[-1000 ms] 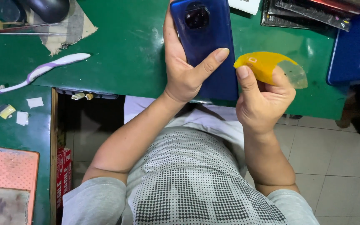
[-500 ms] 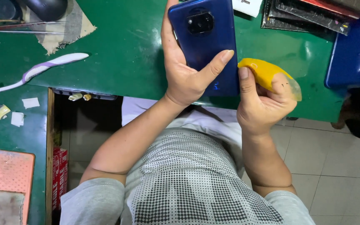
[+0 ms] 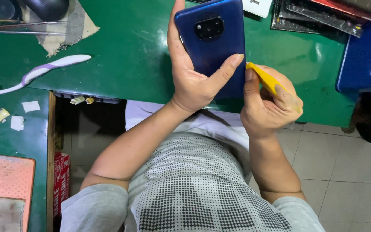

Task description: A person uses a plastic prying tool to remove the back cover of a blue smartphone on a repair bench.

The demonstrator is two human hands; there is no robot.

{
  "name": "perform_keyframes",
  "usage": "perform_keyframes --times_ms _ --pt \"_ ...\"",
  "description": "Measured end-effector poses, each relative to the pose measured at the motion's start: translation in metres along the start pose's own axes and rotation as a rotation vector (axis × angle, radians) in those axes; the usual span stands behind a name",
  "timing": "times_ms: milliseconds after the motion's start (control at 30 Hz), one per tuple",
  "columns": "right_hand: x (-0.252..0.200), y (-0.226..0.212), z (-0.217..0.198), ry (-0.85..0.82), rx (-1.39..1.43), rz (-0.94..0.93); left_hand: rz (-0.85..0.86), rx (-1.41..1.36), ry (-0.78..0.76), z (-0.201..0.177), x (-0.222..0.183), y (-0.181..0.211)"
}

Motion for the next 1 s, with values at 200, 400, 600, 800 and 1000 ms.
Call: perform_keyframes --times_ms 200,400,600,800,1000 --pt "0.001 0.001 0.000 0.005 0.001 -0.018 0.003 0.009 -0.019 0.001 -0.002 -0.002" --pt "-0.001 0.001 -0.001 0.013 0.025 -0.022 0.002 0.013 -0.024 0.001 -0.001 0.001" --pt "0.007 -0.034 0.001 -0.056 0.081 -0.221 -0.083 -0.181 -0.038 -0.004 0.001 -0.019" --pt "0.018 -0.046 -0.010 -0.186 0.188 -0.325 -0.318 -0.707 -0.305 0.019 -0.014 -0.018" --pt "0.021 -0.044 -0.011 -0.236 0.140 -0.490 -0.414 -0.812 -0.339 0.020 -0.020 -0.020"
Point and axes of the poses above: each hand's wrist, its own x-axis towards the middle knuckle, its own z-axis out of the palm, y = z × x, the point moved 6 cm from there along x, towards the middle knuckle, and after that the axes turned 7 degrees about y, right-handed, at the moved point
